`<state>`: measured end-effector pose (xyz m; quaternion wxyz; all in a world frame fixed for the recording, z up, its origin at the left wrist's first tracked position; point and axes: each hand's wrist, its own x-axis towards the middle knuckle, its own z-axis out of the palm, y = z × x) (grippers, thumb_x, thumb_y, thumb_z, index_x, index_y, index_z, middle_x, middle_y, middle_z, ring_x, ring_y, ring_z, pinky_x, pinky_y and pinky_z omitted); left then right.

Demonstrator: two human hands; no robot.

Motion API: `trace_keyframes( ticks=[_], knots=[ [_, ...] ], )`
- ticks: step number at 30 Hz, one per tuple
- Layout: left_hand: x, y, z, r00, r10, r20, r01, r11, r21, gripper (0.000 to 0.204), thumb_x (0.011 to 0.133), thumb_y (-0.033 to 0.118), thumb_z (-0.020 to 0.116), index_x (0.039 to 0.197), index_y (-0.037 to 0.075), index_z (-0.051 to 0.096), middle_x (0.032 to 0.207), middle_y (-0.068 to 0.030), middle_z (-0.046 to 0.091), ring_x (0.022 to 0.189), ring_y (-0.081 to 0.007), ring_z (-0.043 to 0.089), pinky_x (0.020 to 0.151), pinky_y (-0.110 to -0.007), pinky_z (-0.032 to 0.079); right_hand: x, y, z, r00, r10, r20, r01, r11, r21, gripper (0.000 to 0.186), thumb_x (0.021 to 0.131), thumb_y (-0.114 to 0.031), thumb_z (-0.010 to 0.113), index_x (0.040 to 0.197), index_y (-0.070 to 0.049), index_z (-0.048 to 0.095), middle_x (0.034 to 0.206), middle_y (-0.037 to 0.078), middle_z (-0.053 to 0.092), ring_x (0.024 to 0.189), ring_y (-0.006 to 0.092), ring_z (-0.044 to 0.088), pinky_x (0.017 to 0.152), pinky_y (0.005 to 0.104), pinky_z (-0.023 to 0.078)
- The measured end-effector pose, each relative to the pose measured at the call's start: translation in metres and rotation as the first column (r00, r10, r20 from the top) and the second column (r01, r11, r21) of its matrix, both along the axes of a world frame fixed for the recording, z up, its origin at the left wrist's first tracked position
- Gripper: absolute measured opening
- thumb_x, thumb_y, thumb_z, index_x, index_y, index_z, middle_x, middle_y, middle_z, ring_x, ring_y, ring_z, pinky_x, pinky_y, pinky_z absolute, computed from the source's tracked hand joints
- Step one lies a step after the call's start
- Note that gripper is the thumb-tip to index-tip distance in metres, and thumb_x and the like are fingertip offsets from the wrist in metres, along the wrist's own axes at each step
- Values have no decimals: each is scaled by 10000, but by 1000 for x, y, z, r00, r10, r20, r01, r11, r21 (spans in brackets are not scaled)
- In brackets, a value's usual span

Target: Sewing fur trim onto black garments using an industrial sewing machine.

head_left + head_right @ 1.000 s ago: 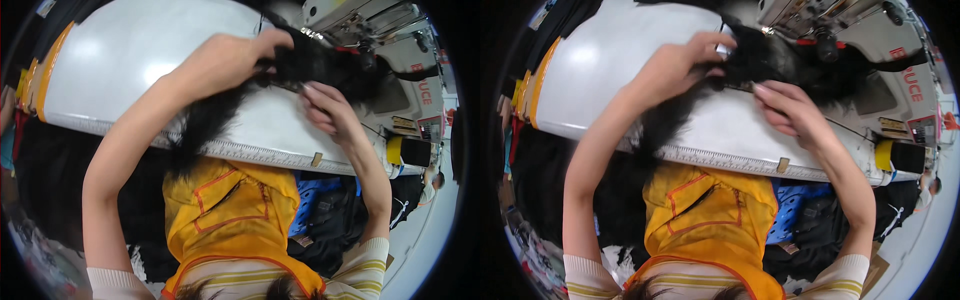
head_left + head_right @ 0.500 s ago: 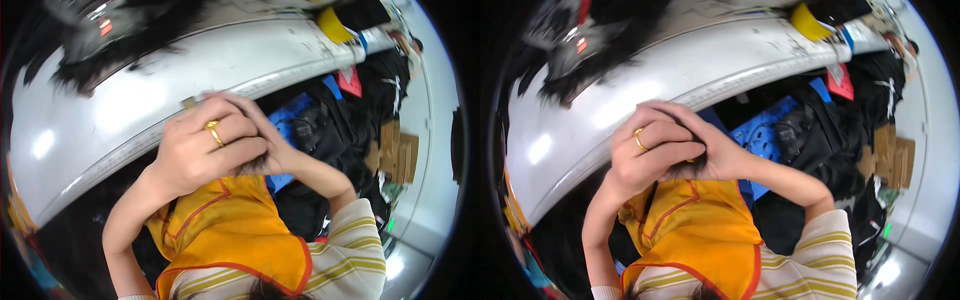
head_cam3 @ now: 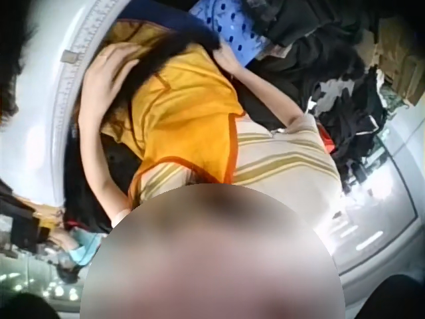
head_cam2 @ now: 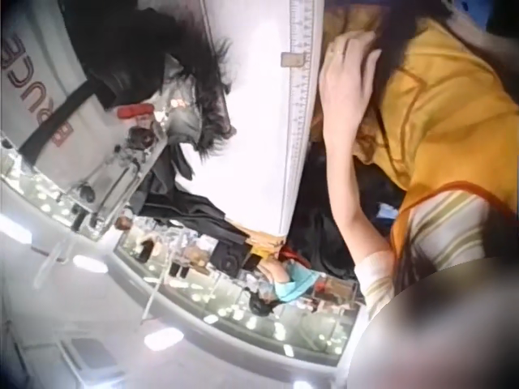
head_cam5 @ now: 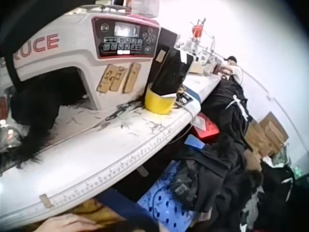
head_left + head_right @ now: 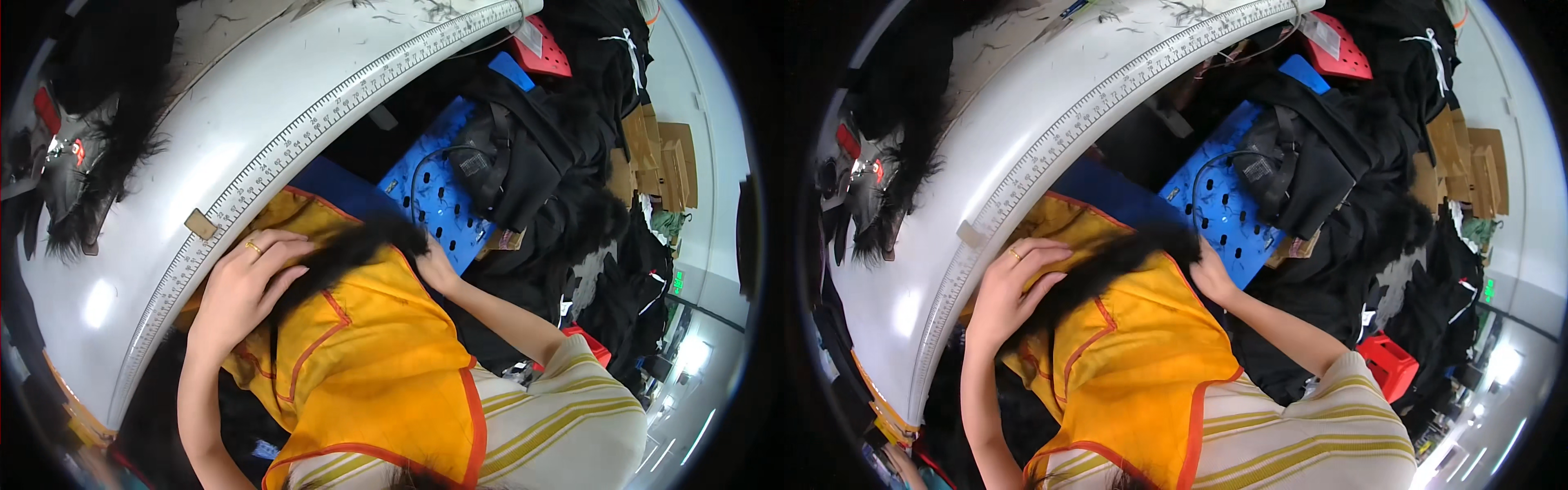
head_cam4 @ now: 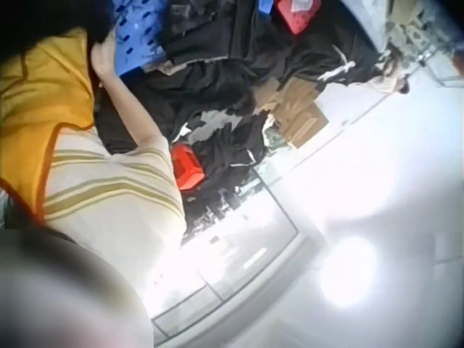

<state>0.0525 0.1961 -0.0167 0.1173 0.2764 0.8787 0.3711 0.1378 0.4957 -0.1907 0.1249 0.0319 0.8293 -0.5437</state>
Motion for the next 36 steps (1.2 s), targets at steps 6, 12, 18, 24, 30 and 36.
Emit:
trace_keyframes(
  ticks=[6,12,18,24,30,36],
  knots=[
    [22,-22,2,989,105,103,-106,994,11,231,778,44,661,1005,33,619,1024,-96,626,950,-282,597,817,-350,472,37,62,-3,668,519,534,-735,348,582,220,756,-33,541,967,20,580,1036,201,584,890,339,617,690,406,522],
    [116,-94,-5,836,525,162,-537,843,38,197,826,42,618,1022,28,628,1014,-85,658,928,-237,627,816,-315,486,57,110,-21,563,669,484,-650,-3,760,167,792,-133,522,901,-57,622,882,139,638,850,306,631,688,377,521],
    [272,-171,-121,-42,880,474,-964,-160,212,233,906,64,555,1120,-25,576,1022,-120,648,925,-158,623,823,-276,485,56,169,-21,517,441,734,-836,78,543,202,788,-235,530,898,-101,635,823,159,638,819,320,630,686,411,507],
    [315,-145,-191,-153,988,7,-811,-122,-572,657,773,421,700,1253,23,494,1187,-205,543,1112,-324,526,935,-423,426,25,134,13,419,462,782,-895,63,442,217,787,-276,534,898,-124,642,794,174,633,799,329,628,676,424,499],
    [274,-133,-204,-38,986,-162,-882,-109,-459,592,760,344,713,1207,25,492,1162,-174,504,1090,-355,471,891,-433,407,-78,-35,114,635,561,531,-648,14,761,358,747,-196,650,1085,-88,603,859,216,629,850,412,592,705,418,495],
    [291,-159,-210,-52,995,-88,-966,-73,-246,363,806,128,650,1118,-10,528,1150,-183,513,1088,-368,474,929,-407,402,-93,-51,82,754,599,269,-600,464,652,664,703,61,572,1326,35,345,1134,278,555,1041,424,537,925,368,426]
  ],
)
